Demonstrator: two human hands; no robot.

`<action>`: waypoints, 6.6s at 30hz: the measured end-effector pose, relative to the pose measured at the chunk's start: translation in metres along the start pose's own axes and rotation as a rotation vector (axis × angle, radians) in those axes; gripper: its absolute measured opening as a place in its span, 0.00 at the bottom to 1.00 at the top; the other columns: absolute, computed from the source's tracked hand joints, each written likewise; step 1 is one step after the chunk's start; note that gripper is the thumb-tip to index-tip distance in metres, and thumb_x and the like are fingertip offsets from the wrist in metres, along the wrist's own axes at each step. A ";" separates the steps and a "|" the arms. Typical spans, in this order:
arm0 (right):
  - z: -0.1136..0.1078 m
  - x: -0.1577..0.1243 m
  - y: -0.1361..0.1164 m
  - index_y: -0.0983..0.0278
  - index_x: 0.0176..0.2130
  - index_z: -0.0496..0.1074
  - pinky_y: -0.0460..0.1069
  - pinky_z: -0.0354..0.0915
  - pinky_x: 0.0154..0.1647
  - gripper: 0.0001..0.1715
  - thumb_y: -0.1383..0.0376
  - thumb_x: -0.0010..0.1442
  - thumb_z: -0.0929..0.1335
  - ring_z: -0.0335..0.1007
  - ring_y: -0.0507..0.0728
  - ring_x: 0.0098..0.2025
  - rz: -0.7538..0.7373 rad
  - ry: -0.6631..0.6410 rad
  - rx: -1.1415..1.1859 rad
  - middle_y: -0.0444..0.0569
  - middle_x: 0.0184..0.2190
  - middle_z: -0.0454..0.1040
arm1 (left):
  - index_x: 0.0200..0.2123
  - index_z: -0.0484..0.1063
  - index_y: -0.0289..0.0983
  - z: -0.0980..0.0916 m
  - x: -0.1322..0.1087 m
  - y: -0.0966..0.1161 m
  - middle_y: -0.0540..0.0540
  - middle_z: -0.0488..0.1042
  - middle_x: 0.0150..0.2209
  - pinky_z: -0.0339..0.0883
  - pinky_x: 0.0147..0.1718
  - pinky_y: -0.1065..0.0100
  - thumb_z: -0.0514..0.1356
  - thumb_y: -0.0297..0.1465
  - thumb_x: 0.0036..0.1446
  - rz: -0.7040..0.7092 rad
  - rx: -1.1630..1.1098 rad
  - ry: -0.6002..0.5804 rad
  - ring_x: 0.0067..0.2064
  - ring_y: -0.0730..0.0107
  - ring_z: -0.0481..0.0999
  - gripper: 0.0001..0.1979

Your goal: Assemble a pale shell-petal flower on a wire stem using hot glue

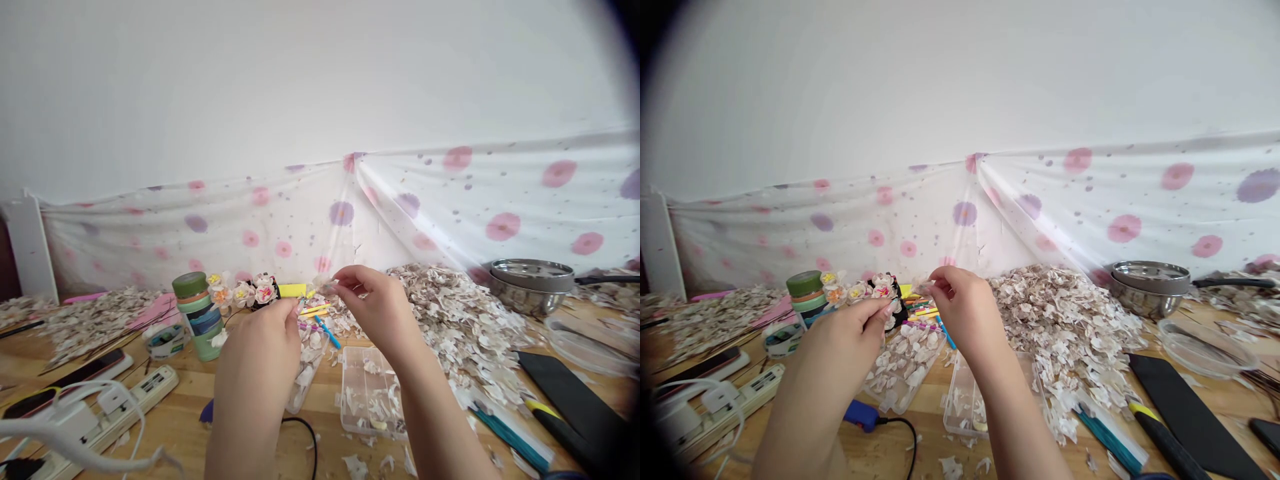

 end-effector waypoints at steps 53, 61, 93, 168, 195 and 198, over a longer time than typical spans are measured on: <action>0.027 -0.004 0.002 0.63 0.38 0.70 0.54 0.70 0.42 0.08 0.64 0.58 0.71 0.71 0.59 0.43 -0.143 0.197 -0.070 0.51 0.42 0.71 | 0.42 0.74 0.42 0.001 0.000 -0.003 0.44 0.79 0.36 0.52 0.31 0.65 0.47 0.32 0.66 -0.099 -0.065 -0.099 0.39 0.53 0.75 0.15; 0.023 -0.005 -0.003 0.63 0.39 0.71 0.55 0.70 0.40 0.10 0.63 0.56 0.72 0.71 0.61 0.43 -0.127 0.229 -0.127 0.53 0.43 0.71 | 0.38 0.74 0.43 0.001 -0.001 -0.004 0.47 0.76 0.31 0.52 0.29 0.66 0.47 0.33 0.66 -0.109 -0.077 -0.125 0.33 0.60 0.71 0.15; -0.020 -0.009 0.006 0.60 0.29 0.58 0.47 0.56 0.26 0.17 0.58 0.69 0.60 0.55 0.51 0.24 -0.131 0.779 0.600 0.40 0.22 0.59 | 0.26 0.69 0.37 0.037 0.034 -0.012 0.48 0.70 0.25 0.63 0.34 0.69 0.57 0.40 0.58 0.191 -1.057 -0.035 0.31 0.68 0.69 0.14; -0.015 -0.020 -0.036 0.54 0.47 0.78 0.48 0.65 0.41 0.20 0.74 0.63 0.66 0.66 0.51 0.41 -0.416 0.308 0.447 0.45 0.37 0.68 | 0.27 0.68 0.36 0.032 -0.001 0.054 0.60 0.41 0.12 0.45 0.20 0.74 0.61 0.30 0.62 0.388 -2.312 -0.887 0.15 0.81 0.38 0.10; -0.021 -0.024 -0.041 0.57 0.45 0.78 0.51 0.64 0.43 0.17 0.74 0.62 0.66 0.66 0.52 0.42 -0.442 0.310 0.481 0.46 0.37 0.68 | 0.26 0.64 0.35 0.027 -0.006 0.058 0.62 0.43 0.11 0.43 0.19 0.74 0.58 0.25 0.61 0.442 -2.383 -0.995 0.14 0.81 0.37 0.11; -0.019 -0.023 -0.039 0.56 0.45 0.78 0.50 0.64 0.42 0.17 0.73 0.63 0.66 0.67 0.52 0.42 -0.407 0.289 0.516 0.46 0.37 0.68 | 0.23 0.55 0.36 0.026 -0.007 0.059 0.62 0.43 0.10 0.41 0.18 0.74 0.59 0.26 0.60 0.456 -2.337 -1.019 0.14 0.82 0.36 0.16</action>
Point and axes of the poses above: each hand's wrist, its own x-axis towards the middle knuckle, its own z-axis out of the palm, y = z × x, the point moved 4 cm from there along x, towards the middle knuckle
